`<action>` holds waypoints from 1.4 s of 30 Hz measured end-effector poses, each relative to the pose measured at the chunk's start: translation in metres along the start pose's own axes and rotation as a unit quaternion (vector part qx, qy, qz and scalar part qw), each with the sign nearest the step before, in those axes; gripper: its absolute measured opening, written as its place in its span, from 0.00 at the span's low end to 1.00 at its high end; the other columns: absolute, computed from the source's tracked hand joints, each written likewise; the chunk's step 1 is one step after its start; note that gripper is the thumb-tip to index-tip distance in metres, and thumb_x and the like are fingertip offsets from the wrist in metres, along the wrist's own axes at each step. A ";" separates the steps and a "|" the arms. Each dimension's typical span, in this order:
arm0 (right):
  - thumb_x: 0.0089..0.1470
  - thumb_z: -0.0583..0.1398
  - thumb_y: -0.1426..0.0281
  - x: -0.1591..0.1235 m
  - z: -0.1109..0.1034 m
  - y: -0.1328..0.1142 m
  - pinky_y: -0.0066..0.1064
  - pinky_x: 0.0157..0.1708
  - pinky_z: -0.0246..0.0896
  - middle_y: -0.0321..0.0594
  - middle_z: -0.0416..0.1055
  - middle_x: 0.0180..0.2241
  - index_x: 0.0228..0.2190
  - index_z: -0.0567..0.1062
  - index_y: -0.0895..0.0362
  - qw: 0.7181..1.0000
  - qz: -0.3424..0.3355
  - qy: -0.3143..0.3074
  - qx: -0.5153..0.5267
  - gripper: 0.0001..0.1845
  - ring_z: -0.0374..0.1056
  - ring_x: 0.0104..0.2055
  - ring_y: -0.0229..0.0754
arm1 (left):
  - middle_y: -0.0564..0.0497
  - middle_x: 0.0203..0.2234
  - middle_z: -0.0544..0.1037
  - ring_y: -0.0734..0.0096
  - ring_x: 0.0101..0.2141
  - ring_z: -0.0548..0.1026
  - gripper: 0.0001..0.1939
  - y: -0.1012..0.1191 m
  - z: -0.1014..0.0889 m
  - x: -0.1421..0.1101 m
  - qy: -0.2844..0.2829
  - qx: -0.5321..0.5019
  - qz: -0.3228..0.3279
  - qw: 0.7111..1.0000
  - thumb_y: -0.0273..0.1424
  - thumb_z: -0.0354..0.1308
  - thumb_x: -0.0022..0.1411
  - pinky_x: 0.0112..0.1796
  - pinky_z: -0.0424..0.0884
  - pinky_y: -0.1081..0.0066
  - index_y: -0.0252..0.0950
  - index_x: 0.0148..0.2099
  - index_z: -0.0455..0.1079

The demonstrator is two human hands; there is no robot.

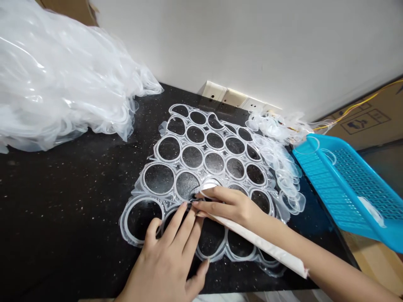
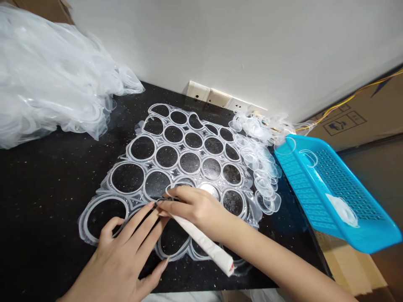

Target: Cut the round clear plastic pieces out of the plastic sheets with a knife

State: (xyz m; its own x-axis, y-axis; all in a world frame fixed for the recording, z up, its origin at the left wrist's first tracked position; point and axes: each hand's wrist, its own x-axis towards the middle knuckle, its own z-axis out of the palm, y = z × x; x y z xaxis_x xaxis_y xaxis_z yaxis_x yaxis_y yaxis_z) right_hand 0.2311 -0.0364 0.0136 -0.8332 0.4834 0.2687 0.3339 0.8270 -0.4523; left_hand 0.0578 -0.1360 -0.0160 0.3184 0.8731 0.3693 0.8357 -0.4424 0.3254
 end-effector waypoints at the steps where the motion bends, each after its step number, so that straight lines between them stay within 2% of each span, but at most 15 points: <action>1: 0.60 0.53 0.70 -0.001 0.001 0.000 0.28 0.38 0.69 0.50 0.71 0.41 0.43 0.73 0.62 1.000 -0.002 -0.003 -0.014 0.13 0.70 0.42 0.40 | 0.48 0.51 0.71 0.63 0.52 0.65 0.22 0.000 0.000 0.000 -0.001 0.001 0.000 1.000 0.43 0.46 0.63 0.45 0.53 0.59 0.35 0.50 0.70; 4: 0.61 0.51 0.72 -0.001 0.004 -0.001 0.30 0.41 0.70 0.52 0.72 0.42 0.44 0.71 0.65 0.998 -0.028 -0.003 -0.063 0.14 0.70 0.44 0.41 | 0.48 0.51 0.71 0.64 0.52 0.65 0.22 0.000 0.000 0.000 -0.001 -0.006 -0.002 1.000 0.43 0.47 0.63 0.45 0.53 0.60 0.35 0.50 0.69; 9: 0.61 0.48 0.77 0.006 0.009 -0.009 0.31 0.34 0.71 0.53 0.74 0.38 0.41 0.72 0.70 0.982 -0.081 0.022 -0.169 0.15 0.71 0.38 0.42 | 0.48 0.49 0.72 0.64 0.50 0.67 0.20 0.000 0.002 0.001 0.005 -0.028 -0.015 0.999 0.42 0.47 0.63 0.45 0.52 0.59 0.35 0.47 0.71; 16: 0.60 0.50 0.78 0.026 0.000 0.007 0.31 0.35 0.71 0.54 0.73 0.39 0.42 0.72 0.72 0.968 -0.076 0.077 -0.225 0.14 0.71 0.40 0.43 | 0.50 0.52 0.70 0.65 0.50 0.66 0.22 -0.001 0.000 0.000 -0.003 -0.012 0.005 1.000 0.42 0.47 0.62 0.44 0.52 0.60 0.36 0.53 0.67; 20: 0.60 0.52 0.75 0.050 -0.020 0.039 0.27 0.34 0.71 0.49 0.73 0.38 0.43 0.72 0.67 0.956 -0.020 0.182 -0.229 0.13 0.71 0.38 0.38 | 0.55 0.55 0.65 0.65 0.52 0.63 0.24 0.000 -0.002 0.000 -0.025 0.005 0.003 1.000 0.44 0.48 0.62 0.46 0.53 0.61 0.39 0.56 0.63; 24: 0.59 0.53 0.72 0.072 -0.049 0.072 0.29 0.37 0.68 0.43 0.73 0.38 0.39 0.75 0.61 0.939 0.056 0.270 -0.207 0.12 0.70 0.38 0.36 | 0.54 0.56 0.64 0.65 0.53 0.61 0.25 -0.004 -0.004 0.000 -0.036 0.044 0.055 0.997 0.44 0.45 0.63 0.45 0.53 0.61 0.38 0.57 0.62; 26: 0.58 0.55 0.71 0.075 -0.063 0.083 0.30 0.35 0.66 0.41 0.73 0.33 0.35 0.76 0.60 0.927 0.122 0.322 -0.151 0.11 0.69 0.34 0.35 | 0.53 0.56 0.64 0.65 0.54 0.60 0.25 -0.007 -0.006 0.000 -0.038 0.053 0.066 0.996 0.43 0.45 0.63 0.44 0.52 0.61 0.38 0.58 0.61; 28: 0.56 0.56 0.68 0.071 -0.072 0.087 0.27 0.29 0.63 0.37 0.69 0.26 0.33 0.77 0.60 0.914 0.205 0.350 -0.028 0.10 0.65 0.27 0.33 | 0.54 0.56 0.64 0.66 0.54 0.60 0.24 -0.008 -0.007 0.000 -0.043 0.059 0.069 0.995 0.41 0.44 0.63 0.44 0.52 0.61 0.38 0.58 0.61; 30: 0.55 0.58 0.66 0.060 -0.076 0.085 0.24 0.22 0.58 0.35 0.66 0.22 0.34 0.76 0.60 0.881 0.286 0.338 0.163 0.11 0.59 0.22 0.30 | 0.54 0.56 0.64 0.66 0.53 0.61 0.23 -0.008 -0.008 0.001 -0.042 0.063 0.085 0.994 0.40 0.45 0.63 0.44 0.52 0.61 0.38 0.58 0.61; 31: 0.55 0.58 0.66 0.052 -0.076 0.082 0.22 0.20 0.55 0.35 0.66 0.23 0.35 0.75 0.60 0.851 0.320 0.319 0.266 0.11 0.57 0.21 0.29 | 0.53 0.55 0.66 0.66 0.52 0.62 0.22 -0.008 -0.008 0.002 -0.028 0.058 0.083 0.994 0.40 0.45 0.63 0.45 0.51 0.61 0.38 0.57 0.63; 33: 0.53 0.60 0.66 0.034 -0.075 0.072 0.20 0.19 0.53 0.35 0.67 0.25 0.37 0.74 0.58 0.767 0.368 0.287 0.439 0.10 0.57 0.21 0.28 | 0.53 0.53 0.68 0.66 0.51 0.64 0.21 -0.006 -0.007 0.003 0.002 0.031 0.064 0.997 0.41 0.46 0.63 0.46 0.51 0.62 0.38 0.54 0.65; 35: 0.50 0.62 0.66 0.014 -0.074 0.061 0.18 0.19 0.54 0.32 0.65 0.24 0.36 0.73 0.55 0.686 0.391 0.275 0.548 0.11 0.57 0.22 0.27 | 0.54 0.52 0.70 0.67 0.50 0.66 0.20 -0.004 -0.006 0.004 0.018 -0.007 0.029 0.999 0.43 0.48 0.63 0.49 0.49 0.62 0.40 0.53 0.67; 37: 0.47 0.64 0.66 -0.005 -0.074 0.049 0.18 0.21 0.57 0.29 0.60 0.20 0.35 0.73 0.54 0.632 0.396 0.277 0.606 0.11 0.59 0.23 0.28 | 0.56 0.53 0.69 0.68 0.50 0.67 0.20 -0.001 -0.005 0.003 0.010 -0.030 0.000 0.999 0.44 0.49 0.63 0.52 0.46 0.63 0.44 0.53 0.67; 40: 0.44 0.66 0.66 -0.029 -0.077 0.036 0.20 0.25 0.61 0.28 0.55 0.18 0.32 0.74 0.54 0.599 0.407 0.283 0.629 0.11 0.60 0.25 0.29 | 0.56 0.54 0.68 0.67 0.52 0.65 0.20 0.006 -0.005 0.004 0.005 -0.020 -0.012 1.000 0.44 0.48 0.63 0.56 0.42 0.62 0.43 0.54 0.66; 42: 0.44 0.66 0.65 -0.040 -0.078 0.030 0.19 0.21 0.57 0.28 0.55 0.18 0.31 0.75 0.54 0.615 0.411 0.285 0.610 0.11 0.56 0.21 0.27 | 0.53 0.54 0.68 0.67 0.54 0.63 0.20 0.013 -0.004 0.005 0.018 -0.005 0.010 1.000 0.42 0.48 0.64 0.57 0.40 0.63 0.40 0.53 0.67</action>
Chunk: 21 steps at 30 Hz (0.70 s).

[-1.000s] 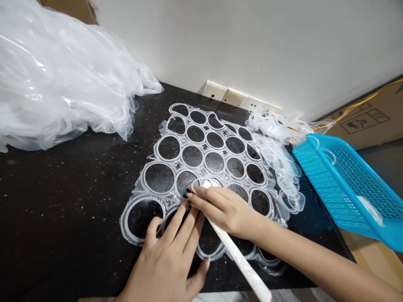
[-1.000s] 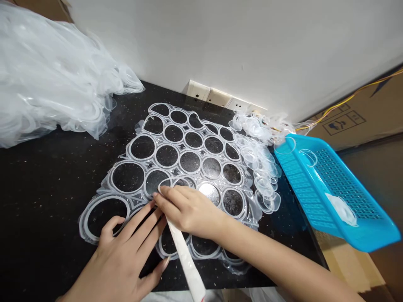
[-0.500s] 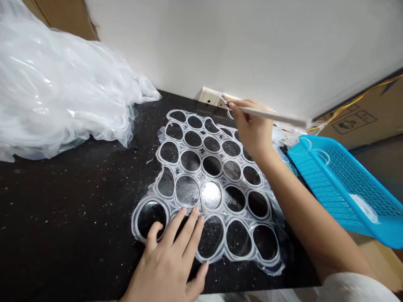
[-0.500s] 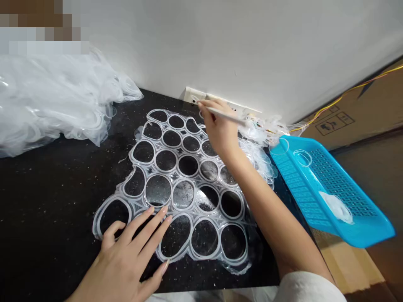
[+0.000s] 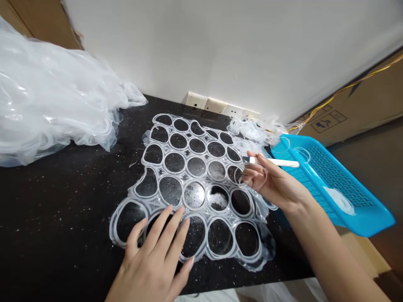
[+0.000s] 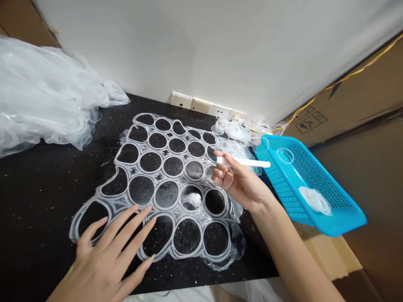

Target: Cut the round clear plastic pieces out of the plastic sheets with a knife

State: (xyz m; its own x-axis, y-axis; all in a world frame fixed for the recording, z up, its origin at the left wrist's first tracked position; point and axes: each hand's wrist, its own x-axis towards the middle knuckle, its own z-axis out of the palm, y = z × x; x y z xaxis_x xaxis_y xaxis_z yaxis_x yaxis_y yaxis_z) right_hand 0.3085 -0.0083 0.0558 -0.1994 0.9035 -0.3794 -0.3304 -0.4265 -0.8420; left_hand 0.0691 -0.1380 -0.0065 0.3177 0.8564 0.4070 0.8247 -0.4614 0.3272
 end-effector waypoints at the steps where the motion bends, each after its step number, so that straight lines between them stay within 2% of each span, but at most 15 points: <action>1: 0.44 0.66 0.64 -0.004 -0.002 0.002 0.18 0.17 0.52 0.28 0.56 0.18 0.32 0.75 0.54 1.000 -0.017 0.000 -0.025 0.11 0.52 0.18 0.26 | 0.52 0.54 0.68 0.67 0.55 0.62 0.20 0.004 0.002 0.001 0.004 0.006 0.017 1.000 0.42 0.47 0.64 0.58 0.40 0.63 0.38 0.53 0.67; 3: 0.46 0.65 0.61 -0.011 -0.004 0.009 0.18 0.13 0.41 0.28 0.57 0.18 0.33 0.77 0.55 0.993 -0.052 -0.009 -0.104 0.13 0.44 0.15 0.24 | 0.49 0.54 0.67 0.68 0.56 0.60 0.20 0.011 0.006 0.004 -0.001 0.019 0.046 0.999 0.41 0.48 0.64 0.59 0.39 0.64 0.36 0.52 0.68; 4: 0.48 0.64 0.60 -0.014 -0.003 0.014 0.18 0.12 0.38 0.29 0.59 0.18 0.34 0.77 0.56 0.986 -0.064 -0.019 -0.156 0.13 0.43 0.15 0.24 | 0.49 0.55 0.67 0.68 0.57 0.60 0.20 0.014 0.009 0.006 -0.007 0.025 0.056 0.998 0.41 0.48 0.64 0.59 0.39 0.63 0.36 0.52 0.68; 5: 0.49 0.63 0.60 -0.016 -0.002 0.020 0.19 0.12 0.40 0.31 0.62 0.19 0.34 0.78 0.57 0.975 -0.073 -0.033 -0.209 0.14 0.46 0.15 0.25 | 0.48 0.55 0.66 0.68 0.57 0.59 0.20 0.017 0.012 0.007 -0.013 0.031 0.061 0.998 0.41 0.48 0.64 0.59 0.38 0.63 0.36 0.52 0.68; 7: 0.51 0.61 0.63 -0.019 0.003 0.032 0.20 0.17 0.53 0.36 0.70 0.24 0.33 0.78 0.58 0.944 -0.087 -0.079 -0.308 0.12 0.57 0.20 0.28 | 0.49 0.54 0.67 0.67 0.57 0.59 0.21 0.019 0.017 0.007 -0.020 0.038 0.073 0.996 0.42 0.47 0.64 0.59 0.38 0.63 0.36 0.52 0.68; 9: 0.53 0.60 0.67 -0.020 0.008 0.042 0.23 0.27 0.63 0.40 0.74 0.31 0.34 0.78 0.59 0.905 -0.126 -0.139 -0.383 0.09 0.66 0.28 0.32 | 0.50 0.53 0.69 0.66 0.56 0.60 0.22 0.020 0.021 0.006 -0.025 0.038 0.085 0.995 0.44 0.46 0.63 0.59 0.39 0.63 0.36 0.52 0.68; 10: 0.53 0.60 0.69 -0.019 0.010 0.045 0.24 0.31 0.64 0.41 0.75 0.32 0.34 0.78 0.59 0.885 -0.150 -0.169 -0.407 0.08 0.68 0.31 0.34 | 0.50 0.53 0.69 0.65 0.55 0.61 0.23 0.020 0.022 0.005 -0.028 0.038 0.086 0.995 0.44 0.46 0.63 0.58 0.39 0.63 0.36 0.52 0.68; 12: 0.54 0.59 0.72 -0.016 0.013 0.051 0.25 0.34 0.65 0.41 0.75 0.32 0.35 0.78 0.61 0.854 -0.193 -0.218 -0.432 0.08 0.69 0.33 0.34 | 0.49 0.54 0.68 0.65 0.56 0.60 0.24 0.020 0.023 0.003 -0.041 0.040 0.083 0.995 0.46 0.46 0.63 0.57 0.41 0.62 0.37 0.53 0.67; 14: 0.55 0.58 0.74 -0.013 0.013 0.054 0.24 0.34 0.65 0.41 0.75 0.32 0.36 0.77 0.61 0.837 -0.219 -0.241 -0.440 0.08 0.69 0.33 0.34 | 0.47 0.55 0.67 0.64 0.56 0.60 0.25 0.020 0.023 0.001 -0.053 0.046 0.075 0.995 0.48 0.47 0.62 0.55 0.44 0.61 0.39 0.54 0.65; 19: 0.55 0.58 0.76 -0.008 0.012 0.057 0.24 0.31 0.64 0.43 0.75 0.31 0.36 0.77 0.64 0.815 -0.251 -0.249 -0.458 0.09 0.68 0.31 0.34 | 0.45 0.55 0.66 0.63 0.56 0.60 0.25 0.021 0.022 0.002 -0.064 0.058 0.071 0.994 0.48 0.48 0.61 0.50 0.49 0.60 0.39 0.55 0.65; 21: 0.55 0.58 0.77 -0.009 0.012 0.057 0.24 0.30 0.64 0.43 0.75 0.31 0.36 0.77 0.64 0.815 -0.250 -0.248 -0.459 0.09 0.69 0.31 0.34 | 0.45 0.55 0.66 0.63 0.56 0.60 0.26 0.020 0.021 0.002 -0.070 0.055 0.072 0.993 0.49 0.48 0.61 0.50 0.49 0.60 0.39 0.55 0.65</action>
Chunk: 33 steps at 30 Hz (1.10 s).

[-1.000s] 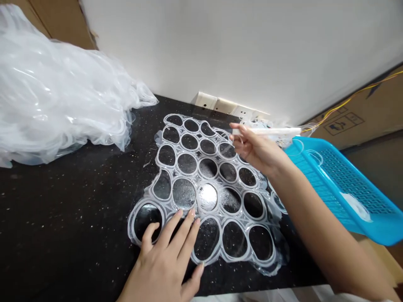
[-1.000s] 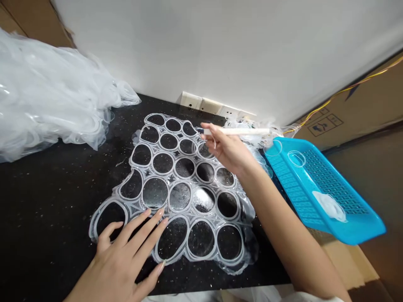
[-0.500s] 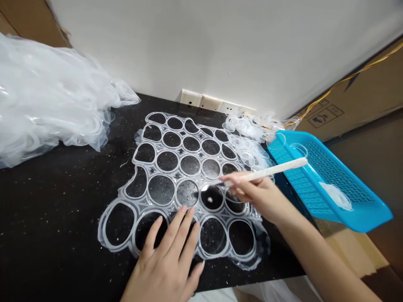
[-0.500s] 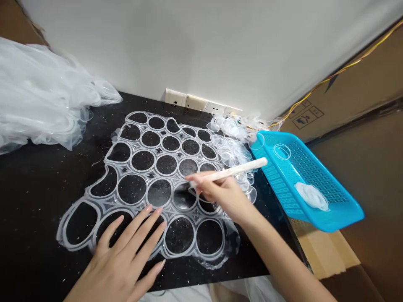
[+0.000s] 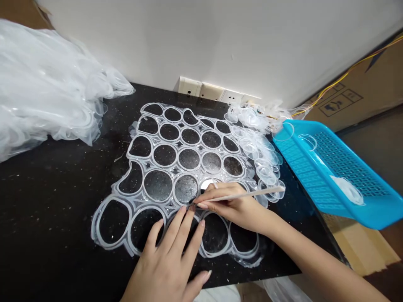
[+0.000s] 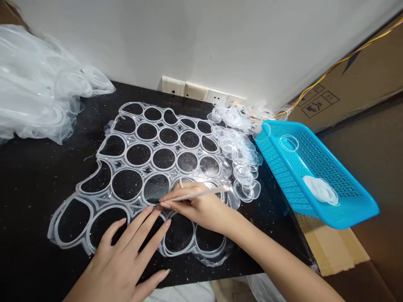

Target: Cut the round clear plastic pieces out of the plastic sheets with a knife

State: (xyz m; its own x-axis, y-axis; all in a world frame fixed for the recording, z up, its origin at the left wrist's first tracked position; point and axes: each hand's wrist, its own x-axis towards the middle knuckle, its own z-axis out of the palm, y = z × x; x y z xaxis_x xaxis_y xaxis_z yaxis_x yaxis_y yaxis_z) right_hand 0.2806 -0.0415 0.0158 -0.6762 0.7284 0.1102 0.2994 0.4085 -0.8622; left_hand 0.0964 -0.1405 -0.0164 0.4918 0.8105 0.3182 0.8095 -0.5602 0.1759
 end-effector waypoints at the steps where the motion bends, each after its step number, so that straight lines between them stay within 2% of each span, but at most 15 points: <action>1: 0.55 0.58 0.77 0.000 0.000 -0.001 0.24 0.31 0.64 0.43 0.75 0.31 0.36 0.77 0.64 1.000 0.005 0.000 0.003 0.09 0.69 0.31 0.34 | 0.45 0.55 0.66 0.62 0.56 0.59 0.27 0.000 0.000 0.000 -0.002 -0.003 0.001 1.000 0.49 0.49 0.60 0.50 0.49 0.60 0.39 0.55 0.65; 7: 0.55 0.58 0.76 0.001 -0.001 -0.003 0.23 0.33 0.65 0.43 0.76 0.32 0.36 0.77 0.63 1.000 0.013 -0.015 0.000 0.08 0.70 0.33 0.34 | 0.47 0.54 0.67 0.57 0.57 0.58 0.27 -0.002 0.001 0.000 -0.005 -0.019 0.002 1.000 0.50 0.49 0.59 0.51 0.47 0.58 0.40 0.55 0.65; 22: 0.55 0.58 0.77 0.002 0.002 -0.001 0.23 0.33 0.66 0.41 0.76 0.32 0.36 0.76 0.62 0.999 -0.025 0.005 -0.027 0.08 0.70 0.32 0.33 | 0.49 0.53 0.69 0.61 0.57 0.57 0.26 0.000 -0.002 0.001 0.003 -0.024 -0.007 1.000 0.50 0.48 0.60 0.57 0.36 0.62 0.40 0.53 0.67; 28: 0.59 0.53 0.74 -0.003 0.002 -0.007 0.24 0.28 0.64 0.45 0.74 0.31 0.38 0.75 0.64 0.984 -0.074 -0.033 -0.158 0.11 0.68 0.31 0.36 | 0.51 0.51 0.71 0.63 0.56 0.58 0.24 0.000 0.000 0.001 -0.002 -0.031 -0.016 0.999 0.49 0.47 0.61 0.56 0.38 0.61 0.42 0.51 0.69; 33: 0.61 0.51 0.71 -0.012 0.001 -0.007 0.23 0.23 0.60 0.42 0.71 0.26 0.38 0.74 0.63 0.959 -0.101 -0.009 -0.264 0.14 0.66 0.26 0.34 | 0.50 0.52 0.70 0.63 0.55 0.59 0.24 -0.002 -0.001 0.002 0.021 -0.033 -0.013 0.999 0.49 0.48 0.60 0.56 0.38 0.61 0.41 0.50 0.69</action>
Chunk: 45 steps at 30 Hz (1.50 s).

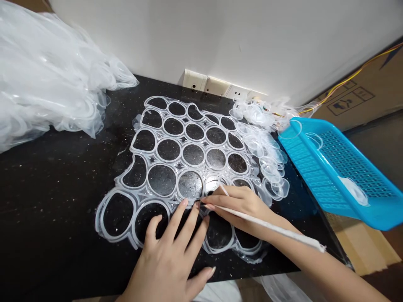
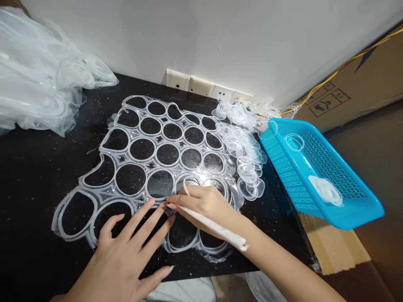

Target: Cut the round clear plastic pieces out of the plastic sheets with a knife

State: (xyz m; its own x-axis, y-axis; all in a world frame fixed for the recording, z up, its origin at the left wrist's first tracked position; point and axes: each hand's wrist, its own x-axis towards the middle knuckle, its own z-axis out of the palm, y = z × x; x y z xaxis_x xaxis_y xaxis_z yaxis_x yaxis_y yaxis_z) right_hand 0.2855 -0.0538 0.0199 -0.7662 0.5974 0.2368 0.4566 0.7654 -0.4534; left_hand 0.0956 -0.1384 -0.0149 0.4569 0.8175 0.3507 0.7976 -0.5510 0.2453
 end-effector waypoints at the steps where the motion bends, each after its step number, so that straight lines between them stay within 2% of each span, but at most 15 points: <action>1: 0.61 0.51 0.71 -0.001 0.000 0.000 0.23 0.23 0.60 0.42 0.71 0.26 0.38 0.74 0.63 1.000 0.001 -0.001 -0.012 0.13 0.66 0.26 0.34 | 0.50 0.52 0.70 0.63 0.56 0.59 0.24 0.000 0.000 0.000 -0.002 0.000 0.000 1.000 0.49 0.48 0.60 0.56 0.38 0.61 0.41 0.51 0.69; 7: 0.61 0.52 0.69 0.000 0.002 -0.002 0.24 0.25 0.60 0.41 0.71 0.28 0.40 0.74 0.61 0.999 -0.022 -0.017 -0.032 0.13 0.67 0.28 0.35 | 0.51 0.52 0.70 0.62 0.55 0.60 0.24 0.000 0.000 -0.001 -0.012 -0.008 -0.008 1.000 0.49 0.48 0.60 0.52 0.44 0.60 0.42 0.51 0.68; 14: 0.59 0.55 0.69 0.000 0.003 0.002 0.22 0.29 0.64 0.42 0.69 0.31 0.39 0.76 0.60 0.996 0.030 -0.010 0.085 0.12 0.67 0.30 0.33 | 0.50 0.52 0.70 0.60 0.55 0.60 0.23 0.000 0.001 -0.001 -0.002 -0.022 -0.005 1.000 0.48 0.50 0.60 0.51 0.45 0.59 0.41 0.51 0.68; 17: 0.59 0.55 0.69 -0.002 0.005 0.003 0.22 0.29 0.64 0.43 0.70 0.31 0.40 0.76 0.61 0.995 0.028 -0.006 0.097 0.12 0.67 0.31 0.33 | 0.50 0.51 0.71 0.61 0.55 0.60 0.23 0.000 0.001 -0.002 0.001 -0.029 -0.007 1.000 0.47 0.50 0.59 0.52 0.44 0.59 0.41 0.51 0.68; 20: 0.58 0.55 0.69 -0.002 0.008 0.001 0.22 0.28 0.64 0.42 0.71 0.32 0.41 0.75 0.60 0.998 0.011 -0.001 0.055 0.13 0.68 0.31 0.33 | 0.50 0.50 0.72 0.62 0.55 0.60 0.23 0.000 0.001 -0.002 0.001 -0.039 -0.011 0.999 0.47 0.51 0.59 0.54 0.42 0.59 0.40 0.51 0.68; 22: 0.59 0.54 0.69 -0.001 0.009 -0.001 0.23 0.26 0.64 0.43 0.72 0.33 0.42 0.74 0.60 1.000 -0.010 -0.002 -0.009 0.12 0.69 0.31 0.34 | 0.50 0.50 0.72 0.63 0.55 0.60 0.22 0.001 0.001 -0.002 0.001 -0.041 -0.013 0.999 0.47 0.51 0.59 0.55 0.41 0.60 0.40 0.50 0.69; 27: 0.61 0.49 0.75 -0.002 0.014 -0.006 0.28 0.25 0.67 0.52 0.72 0.41 0.44 0.71 0.65 0.983 -0.095 0.004 -0.160 0.15 0.71 0.36 0.41 | 0.49 0.49 0.73 0.65 0.55 0.61 0.20 0.001 0.003 -0.004 0.005 -0.045 -0.014 0.999 0.47 0.52 0.59 0.56 0.38 0.63 0.40 0.47 0.71; 30: 0.61 0.48 0.75 -0.002 0.018 -0.006 0.28 0.26 0.68 0.53 0.72 0.42 0.46 0.69 0.67 0.979 -0.107 0.005 -0.171 0.16 0.71 0.38 0.41 | 0.48 0.50 0.72 0.66 0.54 0.63 0.21 0.001 0.003 -0.005 0.008 -0.053 -0.021 0.998 0.47 0.52 0.59 0.57 0.37 0.64 0.40 0.48 0.70; 36: 0.62 0.47 0.75 0.004 0.019 -0.004 0.28 0.30 0.69 0.52 0.73 0.41 0.43 0.71 0.67 0.978 -0.103 0.037 -0.176 0.16 0.71 0.39 0.41 | 0.49 0.51 0.70 0.65 0.54 0.62 0.23 0.001 0.002 -0.003 0.007 -0.059 -0.018 0.998 0.46 0.53 0.58 0.56 0.37 0.64 0.40 0.51 0.68; 45: 0.61 0.48 0.74 0.014 0.016 -0.002 0.28 0.31 0.68 0.51 0.73 0.40 0.45 0.70 0.67 0.988 -0.034 0.041 -0.146 0.16 0.71 0.39 0.42 | 0.49 0.53 0.69 0.63 0.54 0.61 0.24 0.000 0.002 -0.002 0.004 -0.047 -0.009 0.999 0.47 0.53 0.58 0.55 0.39 0.62 0.41 0.52 0.68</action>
State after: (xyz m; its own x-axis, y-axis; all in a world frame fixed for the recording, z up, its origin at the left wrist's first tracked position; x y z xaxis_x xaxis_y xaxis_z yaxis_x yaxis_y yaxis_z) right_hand 0.2662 -0.0507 0.0105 -0.7659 0.5505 0.3324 0.5258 0.8336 -0.1691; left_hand 0.0956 -0.1393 -0.0178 0.4387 0.8267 0.3523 0.7653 -0.5492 0.3357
